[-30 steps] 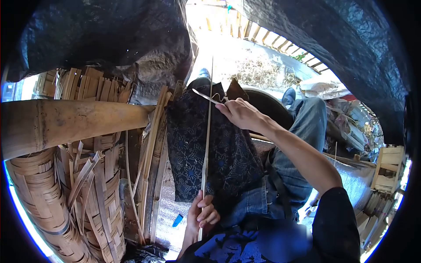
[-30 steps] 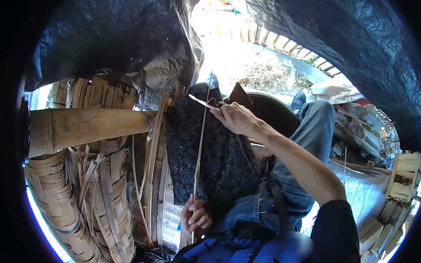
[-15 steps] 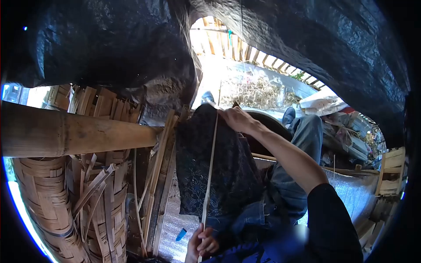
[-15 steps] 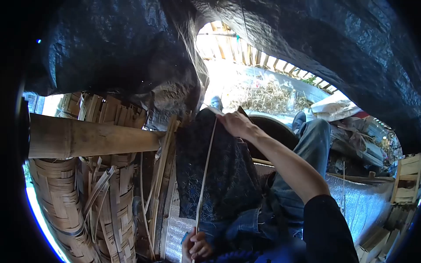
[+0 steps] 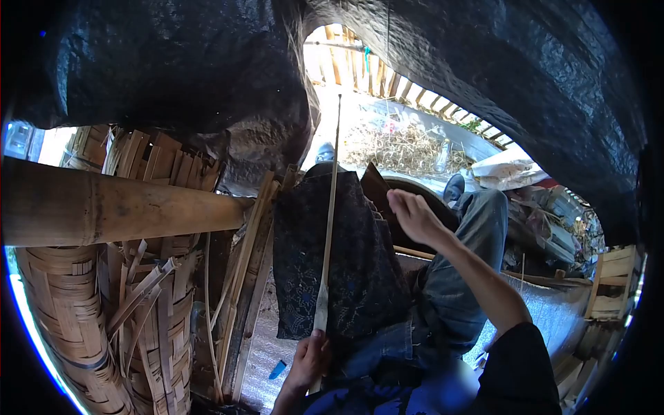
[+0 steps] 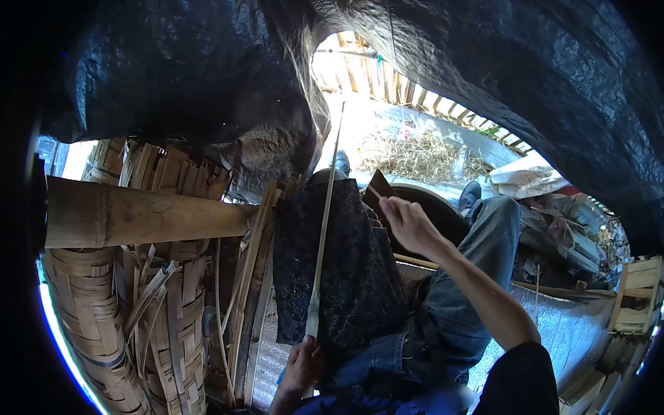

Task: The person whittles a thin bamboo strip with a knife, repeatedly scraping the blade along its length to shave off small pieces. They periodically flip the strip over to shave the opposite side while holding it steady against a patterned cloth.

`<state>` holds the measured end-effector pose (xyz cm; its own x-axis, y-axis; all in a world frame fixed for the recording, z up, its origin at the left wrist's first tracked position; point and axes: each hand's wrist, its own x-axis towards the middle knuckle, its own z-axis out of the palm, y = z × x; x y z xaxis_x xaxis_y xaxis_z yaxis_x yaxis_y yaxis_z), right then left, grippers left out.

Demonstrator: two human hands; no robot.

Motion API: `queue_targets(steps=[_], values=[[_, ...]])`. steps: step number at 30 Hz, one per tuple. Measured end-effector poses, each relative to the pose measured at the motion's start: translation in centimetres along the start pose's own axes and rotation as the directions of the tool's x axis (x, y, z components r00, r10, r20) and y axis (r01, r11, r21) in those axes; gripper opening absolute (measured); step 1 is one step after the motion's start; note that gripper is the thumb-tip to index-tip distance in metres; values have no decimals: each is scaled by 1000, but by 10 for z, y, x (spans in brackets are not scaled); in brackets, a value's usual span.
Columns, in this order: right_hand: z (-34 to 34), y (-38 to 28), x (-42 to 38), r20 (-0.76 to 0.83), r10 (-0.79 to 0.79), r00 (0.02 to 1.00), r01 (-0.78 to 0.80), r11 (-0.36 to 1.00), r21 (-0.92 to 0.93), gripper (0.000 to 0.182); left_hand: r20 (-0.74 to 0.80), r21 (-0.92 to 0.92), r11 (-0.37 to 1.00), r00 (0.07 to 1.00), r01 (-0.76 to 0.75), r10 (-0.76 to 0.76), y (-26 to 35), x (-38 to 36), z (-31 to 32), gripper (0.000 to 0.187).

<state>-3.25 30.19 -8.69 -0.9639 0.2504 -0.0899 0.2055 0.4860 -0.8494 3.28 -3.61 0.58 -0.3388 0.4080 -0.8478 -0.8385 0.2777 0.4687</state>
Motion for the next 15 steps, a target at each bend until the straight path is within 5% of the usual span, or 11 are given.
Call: queue_targets(steps=[4,11,15], values=[[8,-35,-37,115,-37,993,38,999,-14,42,-76,231,967,989,-110,131,8,4,5,53],[36,-47,-48,261,-152,953,170,984,-51,41,-159,303,946,973,-115,169,12,5,10,51],[35,-61,-43,260,-176,950,199,978,-67,40,-117,190,978,987,-84,107,29,15,11,49]])
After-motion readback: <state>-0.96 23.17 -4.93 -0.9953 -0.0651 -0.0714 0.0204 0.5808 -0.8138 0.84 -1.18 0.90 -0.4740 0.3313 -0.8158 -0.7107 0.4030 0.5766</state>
